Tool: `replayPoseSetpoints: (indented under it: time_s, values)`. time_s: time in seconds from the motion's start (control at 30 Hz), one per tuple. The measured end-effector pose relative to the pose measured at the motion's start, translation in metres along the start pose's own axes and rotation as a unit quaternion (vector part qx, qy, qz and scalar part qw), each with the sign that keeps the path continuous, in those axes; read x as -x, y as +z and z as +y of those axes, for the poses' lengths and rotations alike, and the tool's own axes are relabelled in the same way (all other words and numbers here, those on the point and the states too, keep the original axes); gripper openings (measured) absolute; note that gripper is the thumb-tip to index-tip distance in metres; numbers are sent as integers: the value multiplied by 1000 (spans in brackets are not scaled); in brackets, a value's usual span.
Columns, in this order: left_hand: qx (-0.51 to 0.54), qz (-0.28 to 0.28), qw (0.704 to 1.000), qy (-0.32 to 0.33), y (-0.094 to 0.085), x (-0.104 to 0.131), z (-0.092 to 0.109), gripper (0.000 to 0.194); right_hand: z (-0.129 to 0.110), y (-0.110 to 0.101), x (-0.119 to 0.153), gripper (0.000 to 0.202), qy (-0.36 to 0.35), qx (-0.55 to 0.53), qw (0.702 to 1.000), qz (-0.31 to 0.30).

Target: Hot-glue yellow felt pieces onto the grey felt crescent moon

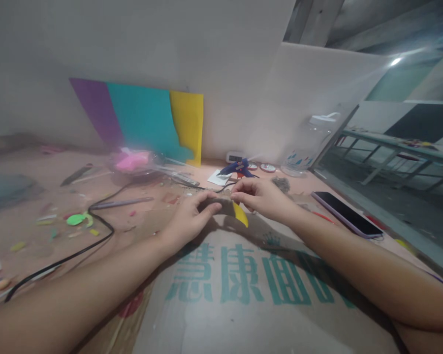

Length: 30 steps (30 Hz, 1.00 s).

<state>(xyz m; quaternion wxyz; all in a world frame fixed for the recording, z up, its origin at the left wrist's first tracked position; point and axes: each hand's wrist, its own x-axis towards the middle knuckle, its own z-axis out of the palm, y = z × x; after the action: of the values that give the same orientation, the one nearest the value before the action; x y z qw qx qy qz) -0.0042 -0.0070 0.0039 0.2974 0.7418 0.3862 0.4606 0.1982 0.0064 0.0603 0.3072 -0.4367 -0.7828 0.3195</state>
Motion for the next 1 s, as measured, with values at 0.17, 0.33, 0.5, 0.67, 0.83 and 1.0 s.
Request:
replayPoseSetpoints:
  time_s: [0.17,0.33,0.5,0.67,0.83,1.0]
  values:
    - [-4,20,1000,9,-1,0,4,8,-2,5,0,21,16,-74,997,-33]
    - [-29,74,991,111,-2,2,7,6,0,1,-1,36,0,-39,999,-21]
    - [-77,107,980,150,-4,4,12,9,9,-13,-3,60,43,-36,991,-119]
    - [-144,110,974,134,-7,3,16,10,15,-17,-6,40,90,-178,954,-226]
    - [-95,118,986,74,-5,-2,4,12,17,-11,-7,31,116,-239,948,-177]
    - [-27,60,998,10,-3,-4,-5,17,20,-4,-8,30,133,-287,937,-151]
